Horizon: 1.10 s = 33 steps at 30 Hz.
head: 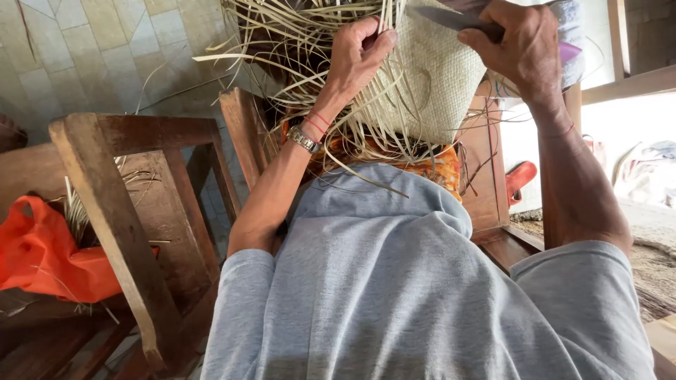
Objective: Weaving thin strips of natural fiber to create a basket or hat, including trimming ends with a small knife.
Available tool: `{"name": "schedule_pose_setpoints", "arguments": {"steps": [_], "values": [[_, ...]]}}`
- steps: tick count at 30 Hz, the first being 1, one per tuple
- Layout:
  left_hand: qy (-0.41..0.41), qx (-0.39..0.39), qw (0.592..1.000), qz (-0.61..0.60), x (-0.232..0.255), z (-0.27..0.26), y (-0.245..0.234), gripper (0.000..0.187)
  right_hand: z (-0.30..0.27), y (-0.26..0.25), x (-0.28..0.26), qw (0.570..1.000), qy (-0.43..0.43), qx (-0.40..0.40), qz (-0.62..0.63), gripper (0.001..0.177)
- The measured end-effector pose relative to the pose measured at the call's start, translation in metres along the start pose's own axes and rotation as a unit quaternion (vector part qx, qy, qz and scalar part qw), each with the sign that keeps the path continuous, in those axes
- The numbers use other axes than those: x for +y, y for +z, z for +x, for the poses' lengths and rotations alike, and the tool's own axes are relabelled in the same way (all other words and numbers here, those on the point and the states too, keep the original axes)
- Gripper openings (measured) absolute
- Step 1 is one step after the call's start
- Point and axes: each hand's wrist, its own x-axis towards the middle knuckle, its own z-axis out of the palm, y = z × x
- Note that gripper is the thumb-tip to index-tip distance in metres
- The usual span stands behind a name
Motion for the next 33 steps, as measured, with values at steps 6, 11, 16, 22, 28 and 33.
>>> {"name": "schedule_pose_setpoints", "arguments": {"steps": [6, 11, 16, 22, 28, 33], "values": [[0.032, 0.004, 0.999, 0.043, 0.007, 0.001, -0.001, 0.025, 0.004, 0.011, -0.003, 0.999, -0.034, -0.01, -0.007, 0.026], [0.049, 0.014, 0.995, 0.088, 0.012, 0.001, 0.001, 0.021, 0.022, 0.021, -0.02, 0.997, -0.04, -0.011, 0.06, 0.036], [0.059, 0.022, 0.996, 0.069, 0.017, 0.002, 0.002, 0.018, 0.033, 0.023, -0.034, 0.997, -0.063, 0.039, -0.014, 0.049], [0.057, 0.033, 0.996, 0.064, 0.005, 0.001, 0.002, 0.018, 0.017, 0.025, -0.011, 0.99, -0.096, 0.092, -0.044, 0.042], [0.076, 0.038, 0.994, 0.07, 0.002, 0.002, 0.005, 0.02, 0.011, 0.022, -0.008, 0.997, -0.007, 0.064, -0.051, 0.047], [0.046, 0.032, 0.996, 0.076, 0.001, -0.001, 0.009, 0.015, 0.039, 0.042, -0.041, 0.992, -0.089, 0.09, 0.021, 0.045]]}}
